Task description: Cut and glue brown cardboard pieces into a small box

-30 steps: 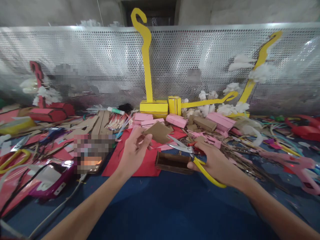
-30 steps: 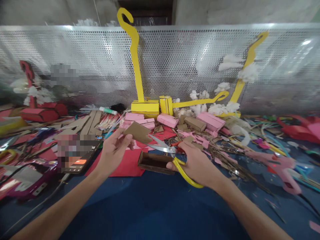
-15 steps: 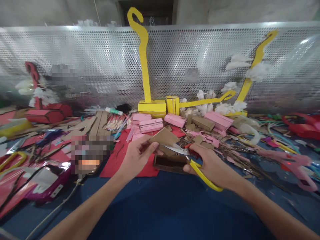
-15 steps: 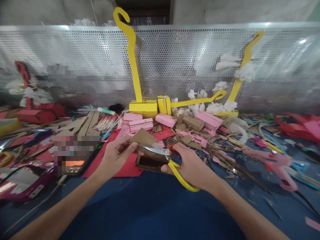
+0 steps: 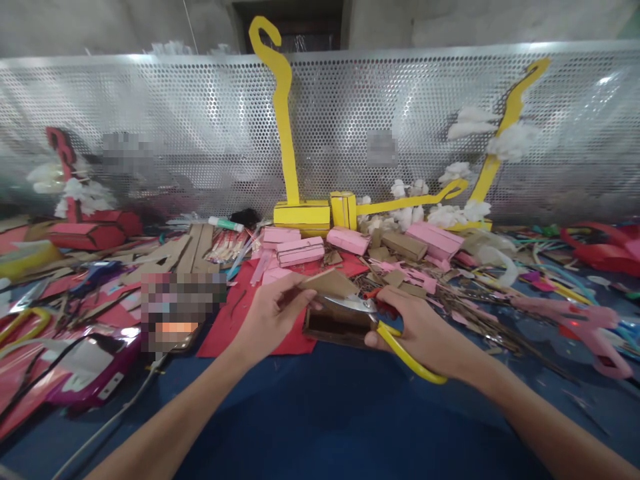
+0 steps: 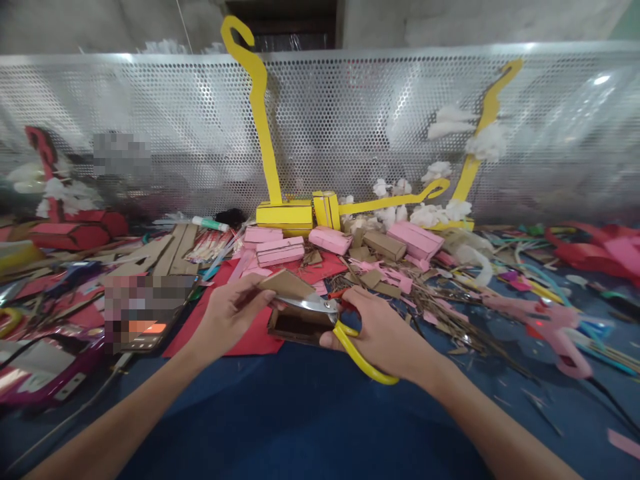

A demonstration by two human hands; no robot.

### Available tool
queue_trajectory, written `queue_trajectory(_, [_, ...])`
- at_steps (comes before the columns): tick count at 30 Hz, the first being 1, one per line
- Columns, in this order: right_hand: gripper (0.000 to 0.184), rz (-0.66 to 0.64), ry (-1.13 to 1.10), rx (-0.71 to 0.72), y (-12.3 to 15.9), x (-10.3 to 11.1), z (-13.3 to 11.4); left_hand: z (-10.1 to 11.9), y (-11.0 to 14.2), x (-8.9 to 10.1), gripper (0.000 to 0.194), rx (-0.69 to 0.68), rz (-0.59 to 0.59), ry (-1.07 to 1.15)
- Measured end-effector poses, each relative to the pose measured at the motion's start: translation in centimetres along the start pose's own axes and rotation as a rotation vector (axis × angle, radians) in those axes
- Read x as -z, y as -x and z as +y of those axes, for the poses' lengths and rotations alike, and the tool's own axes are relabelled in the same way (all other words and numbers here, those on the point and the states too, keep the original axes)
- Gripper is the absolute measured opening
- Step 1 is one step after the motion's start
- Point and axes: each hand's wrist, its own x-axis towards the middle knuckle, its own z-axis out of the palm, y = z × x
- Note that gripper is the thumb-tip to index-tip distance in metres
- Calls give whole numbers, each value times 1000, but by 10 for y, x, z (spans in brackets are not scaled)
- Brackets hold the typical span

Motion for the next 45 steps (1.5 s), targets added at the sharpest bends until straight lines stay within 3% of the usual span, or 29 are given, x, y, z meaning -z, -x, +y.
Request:
queue_trajectory(4, [40, 22, 8, 9, 0, -2, -2, 1, 2, -4, 20, 12, -25, -10])
queue_trajectory(14, [40, 97, 113, 24, 0, -2, 1, -3, 0, -5, 24, 118, 78, 170])
queue_trajectory(20, [38, 49, 95, 1, 2, -3, 2, -2, 1, -4, 24, 87, 52, 87])
queue_trajectory(26, [39, 51, 114, -1, 2, -6, 1, -1, 2, -5, 21, 103, -8, 149])
queue_trajectory(37, [45, 107, 134, 37, 2, -1, -2, -9, 1, -8, 24, 191, -18, 301])
queue_trajectory(45, [47, 127, 130, 57, 3, -2, 3, -3, 1, -9, 30, 209, -5, 300])
